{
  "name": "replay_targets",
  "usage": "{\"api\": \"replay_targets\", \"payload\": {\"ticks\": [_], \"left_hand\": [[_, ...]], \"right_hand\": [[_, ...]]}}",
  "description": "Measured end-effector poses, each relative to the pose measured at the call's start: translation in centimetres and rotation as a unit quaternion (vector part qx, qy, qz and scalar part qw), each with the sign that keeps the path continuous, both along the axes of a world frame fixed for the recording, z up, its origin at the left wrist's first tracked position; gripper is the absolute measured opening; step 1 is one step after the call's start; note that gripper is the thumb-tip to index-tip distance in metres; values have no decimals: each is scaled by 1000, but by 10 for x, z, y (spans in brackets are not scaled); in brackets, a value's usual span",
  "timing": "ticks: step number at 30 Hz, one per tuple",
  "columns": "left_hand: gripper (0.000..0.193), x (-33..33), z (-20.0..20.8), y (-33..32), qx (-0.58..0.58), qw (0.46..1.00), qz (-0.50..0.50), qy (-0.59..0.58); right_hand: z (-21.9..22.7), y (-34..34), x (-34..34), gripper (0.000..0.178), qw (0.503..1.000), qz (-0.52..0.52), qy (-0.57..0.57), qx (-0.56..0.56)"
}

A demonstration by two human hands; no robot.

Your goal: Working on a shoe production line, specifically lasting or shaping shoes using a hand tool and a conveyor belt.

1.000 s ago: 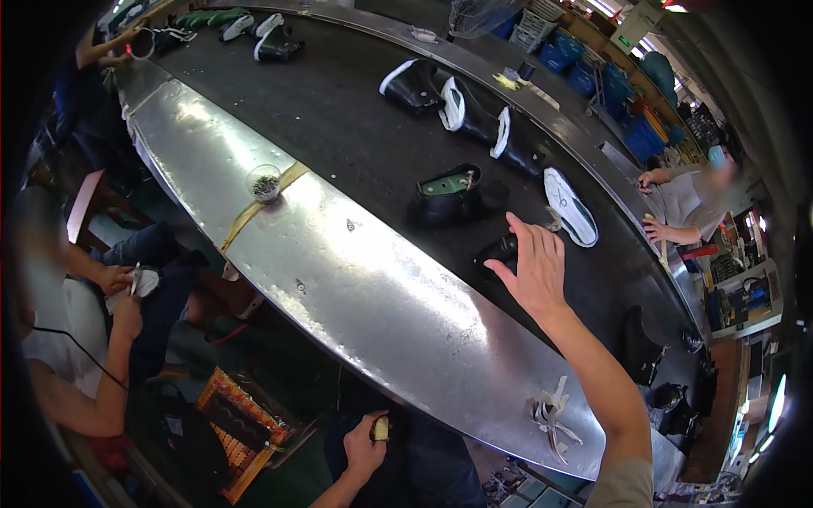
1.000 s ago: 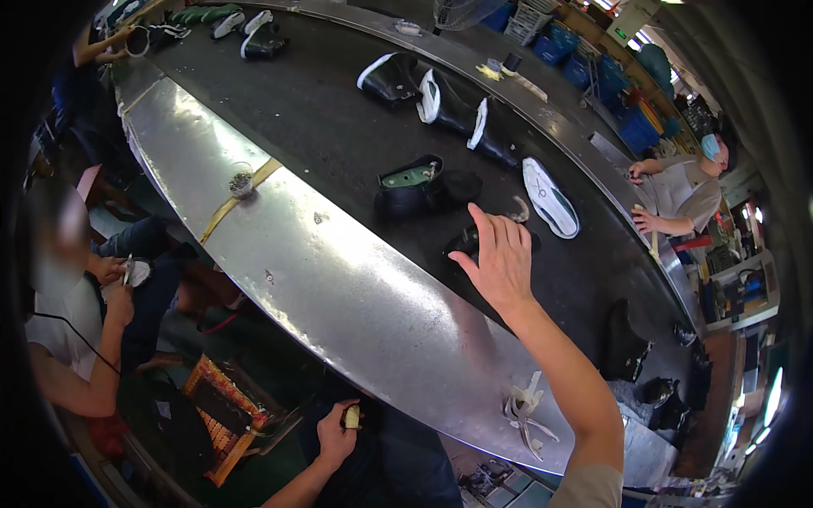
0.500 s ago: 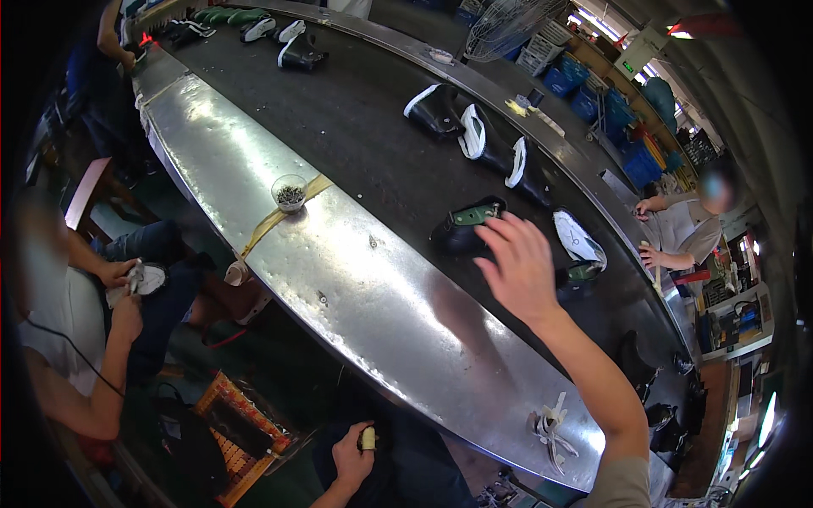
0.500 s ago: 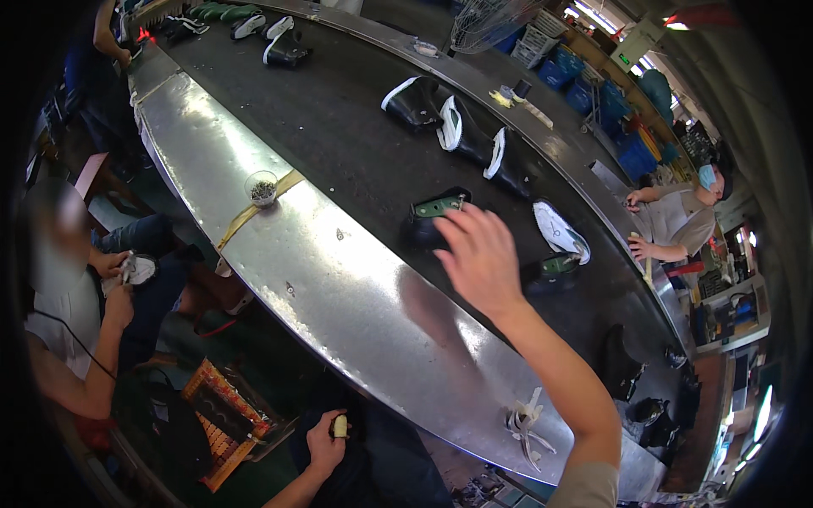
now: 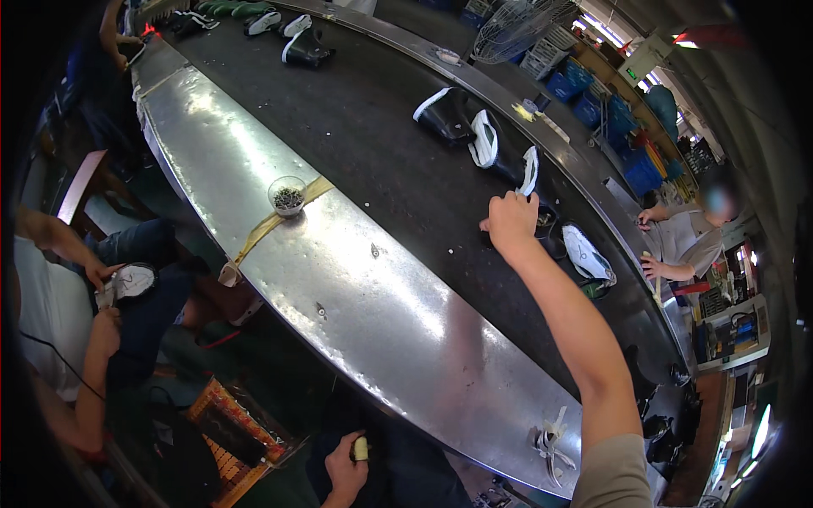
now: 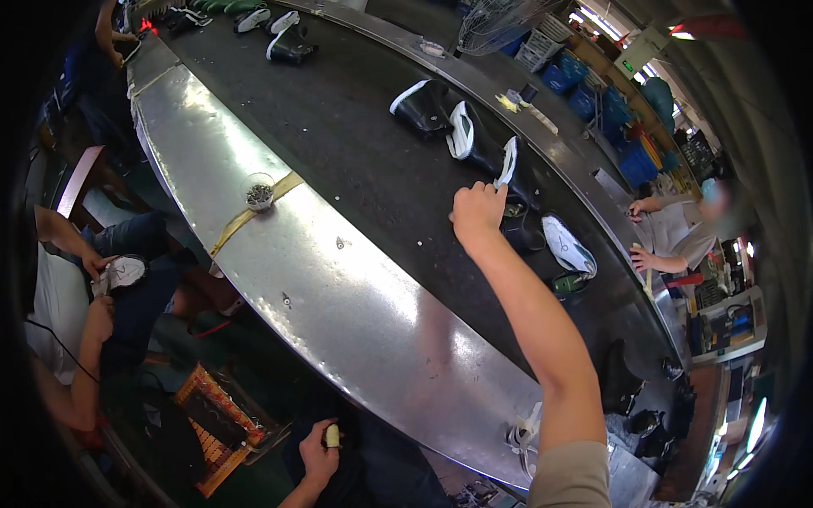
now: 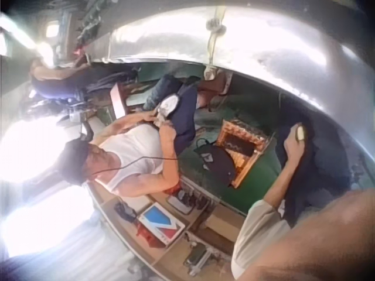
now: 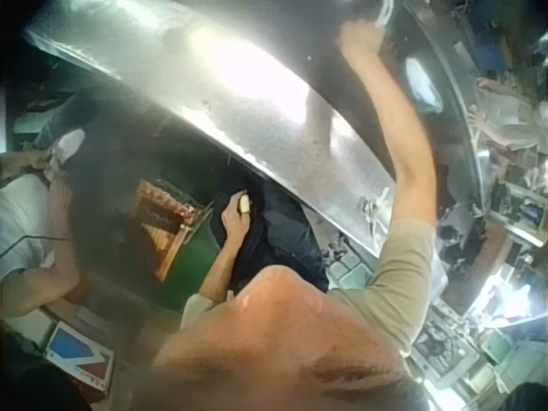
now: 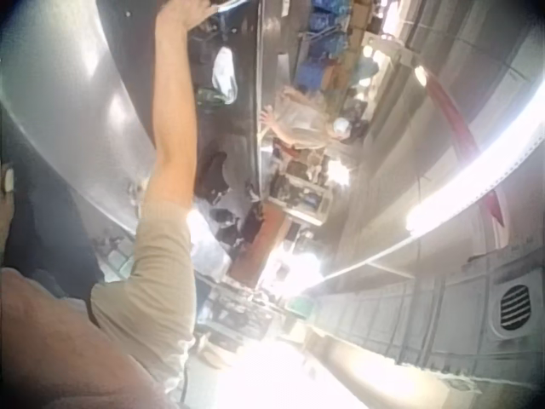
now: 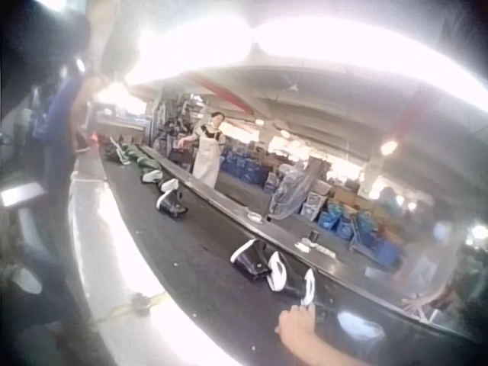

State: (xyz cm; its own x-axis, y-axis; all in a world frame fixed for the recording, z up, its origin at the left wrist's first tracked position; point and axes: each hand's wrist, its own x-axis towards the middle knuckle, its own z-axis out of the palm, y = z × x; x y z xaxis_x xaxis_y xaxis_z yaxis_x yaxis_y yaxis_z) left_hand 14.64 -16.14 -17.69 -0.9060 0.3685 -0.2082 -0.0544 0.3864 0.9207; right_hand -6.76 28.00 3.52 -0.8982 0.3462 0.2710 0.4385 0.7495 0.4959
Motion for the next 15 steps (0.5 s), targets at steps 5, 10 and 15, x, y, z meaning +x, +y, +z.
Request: {"api": "replay_targets", "payload": {"ticks": [5,10,15], "left_hand": [[28,0,-1,-11,40,998,31,-28],[28,2,-11,-15,36,998,35,-49],[32,-10,21,-13,-37,999,22,-13]], "right_hand": [[12,30,-46,37,991,30,-20,-130],[-11,86,-92,25,996,29,-71,-36],[-34,117,-114,25,984,5,-163,66]]}}
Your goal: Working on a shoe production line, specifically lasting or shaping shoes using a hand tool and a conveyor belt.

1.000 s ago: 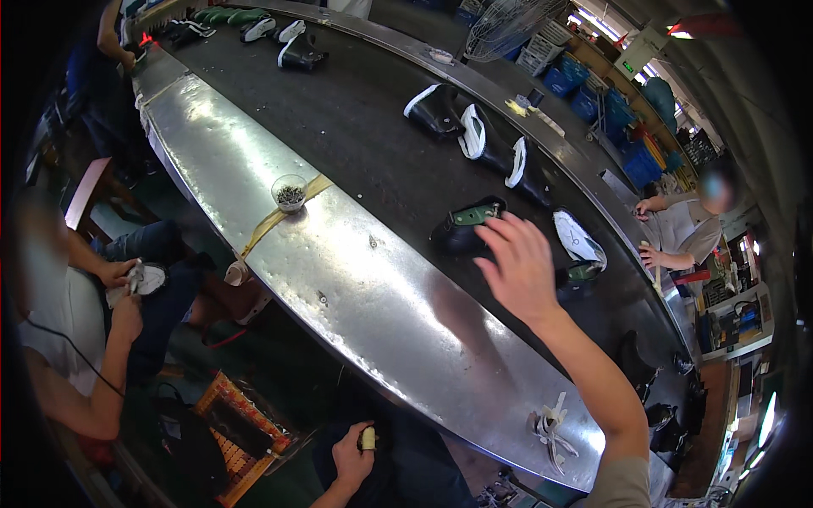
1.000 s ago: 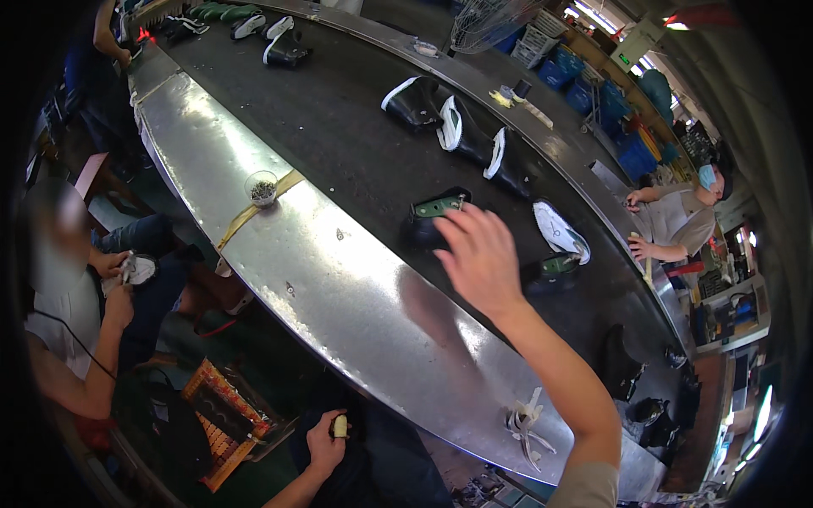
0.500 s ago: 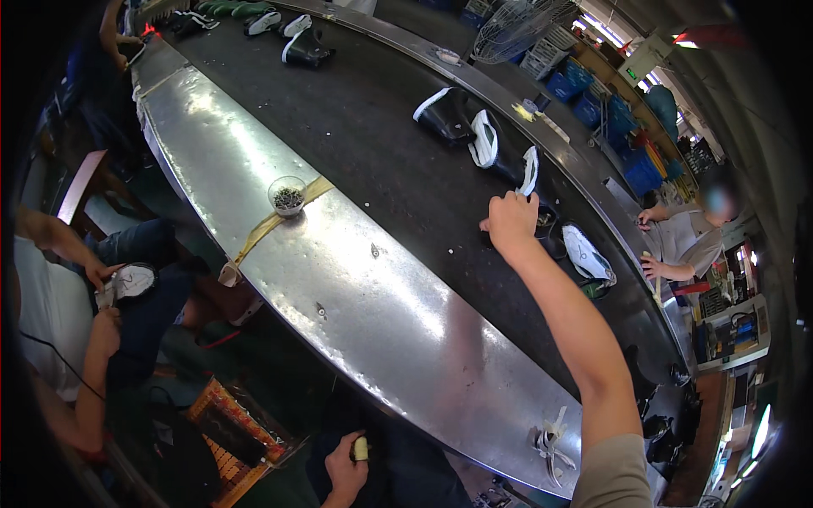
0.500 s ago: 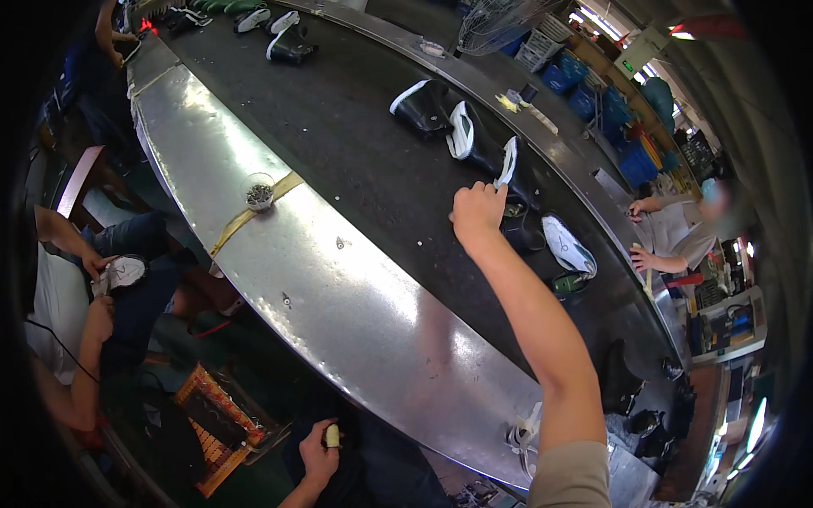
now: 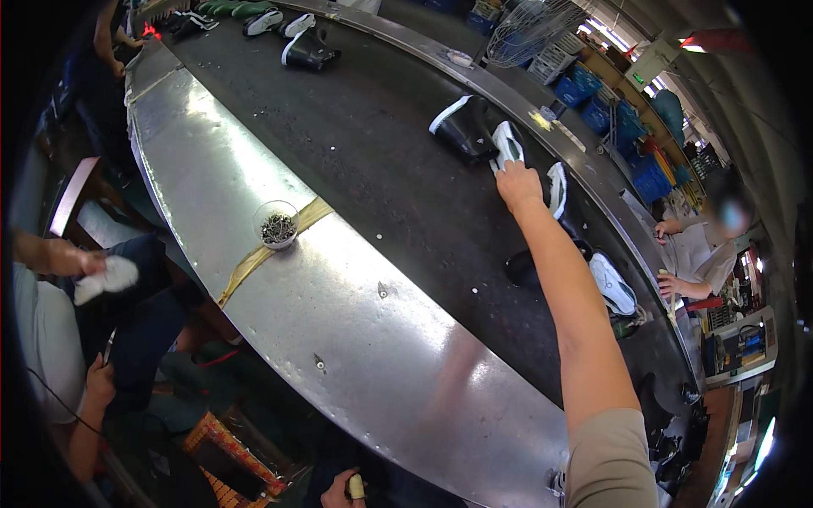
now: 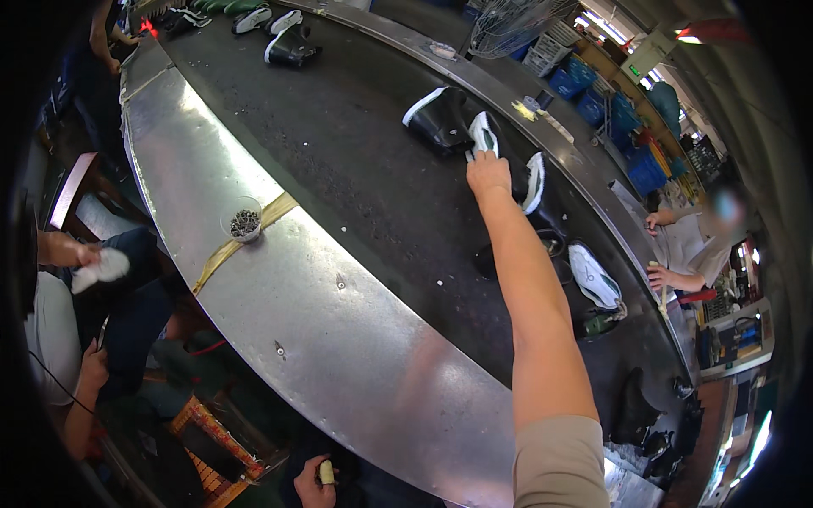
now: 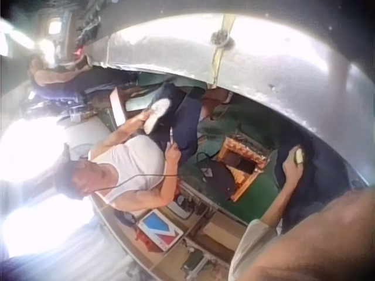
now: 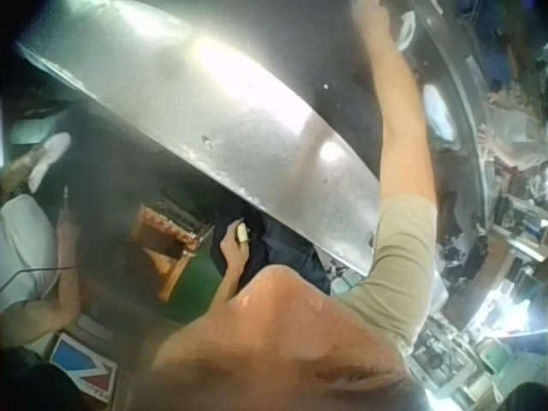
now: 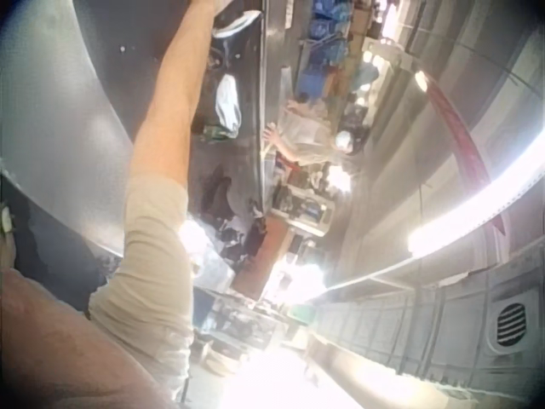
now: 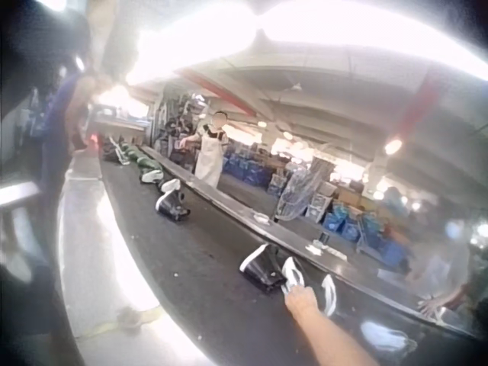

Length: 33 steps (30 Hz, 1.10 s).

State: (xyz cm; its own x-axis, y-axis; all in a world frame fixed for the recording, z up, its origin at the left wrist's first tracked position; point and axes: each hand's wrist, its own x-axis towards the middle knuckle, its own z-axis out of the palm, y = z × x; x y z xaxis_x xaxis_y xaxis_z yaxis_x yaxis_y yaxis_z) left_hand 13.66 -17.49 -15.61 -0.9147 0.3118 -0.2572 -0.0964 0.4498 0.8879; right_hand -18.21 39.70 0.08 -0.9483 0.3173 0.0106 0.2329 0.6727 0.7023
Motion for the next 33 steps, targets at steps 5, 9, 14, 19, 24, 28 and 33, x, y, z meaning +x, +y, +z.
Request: {"api": "replay_targets", "payload": {"ticks": [5,9,14,19,24,28,33], "left_hand": [[31,-6,1,-1,-4,1000,1,26],[31,-11,1,3,25,1000,4,15],[32,-1,-17,-7,22,997,-18,73],[27,2,-29,6,86,996,-15,-21],[46,7,-23,2,105,993,-51,-21],[48,14,-20,4,127,989,-72,-3],[58,24,46,4,412,904,101,-41]], "right_hand": [[4,8,-14,25,997,4,-62,53],[13,6,-1,16,993,-11,-117,8],[95,-44,15,18,982,50,-1,-184],[149,-32,64,23,864,-5,178,-471],[153,-191,138,23,422,-94,389,-814],[141,-301,228,26,309,-64,421,-851],[137,-392,347,23,301,-94,353,-881]]}}
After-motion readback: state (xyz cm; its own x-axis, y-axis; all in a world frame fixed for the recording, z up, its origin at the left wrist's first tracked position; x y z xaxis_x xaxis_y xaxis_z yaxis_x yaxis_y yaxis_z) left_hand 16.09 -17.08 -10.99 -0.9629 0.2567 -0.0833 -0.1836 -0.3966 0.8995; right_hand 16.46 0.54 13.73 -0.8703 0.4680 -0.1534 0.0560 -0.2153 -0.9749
